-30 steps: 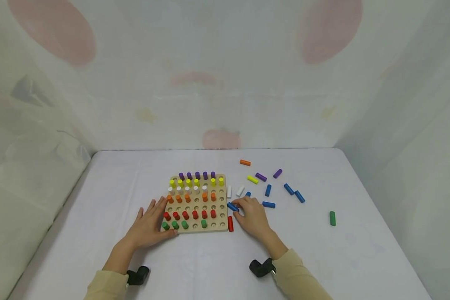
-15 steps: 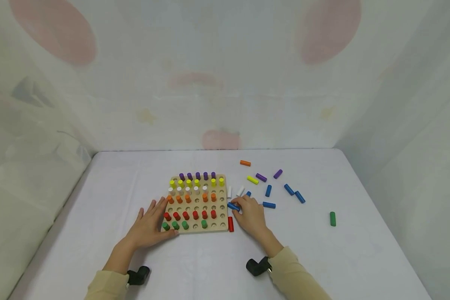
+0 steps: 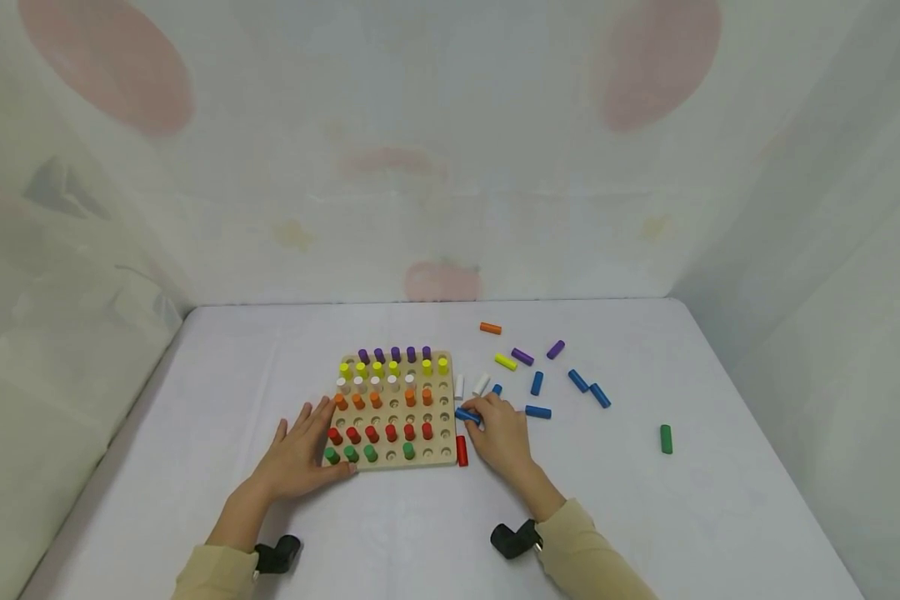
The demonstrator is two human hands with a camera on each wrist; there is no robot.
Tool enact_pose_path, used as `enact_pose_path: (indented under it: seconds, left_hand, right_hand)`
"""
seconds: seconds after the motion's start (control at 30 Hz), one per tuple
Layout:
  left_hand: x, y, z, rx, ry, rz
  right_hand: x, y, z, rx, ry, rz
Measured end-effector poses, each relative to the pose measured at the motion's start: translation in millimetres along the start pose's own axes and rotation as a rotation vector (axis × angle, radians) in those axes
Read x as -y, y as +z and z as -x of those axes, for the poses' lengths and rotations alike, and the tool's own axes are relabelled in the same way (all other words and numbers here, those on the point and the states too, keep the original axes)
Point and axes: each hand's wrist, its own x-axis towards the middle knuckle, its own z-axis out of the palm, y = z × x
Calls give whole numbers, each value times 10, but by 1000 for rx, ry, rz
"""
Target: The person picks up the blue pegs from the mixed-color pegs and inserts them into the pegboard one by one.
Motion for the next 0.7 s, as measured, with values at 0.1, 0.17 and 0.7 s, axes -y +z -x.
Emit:
enact_pose_path:
  seconds: [0.1,0.17,0.7]
  left_hand:
    - [9,8,-2,1,-1,2]
    - [12,11,-5,0,-1,3]
    - [21,32,-11,-7,2,10]
  right_hand:
    - [-1,7,12,-12,-5,-9]
    - [-1,9,21,-29,-11,-15]
    - [5,-44,41,-129,-67,-80]
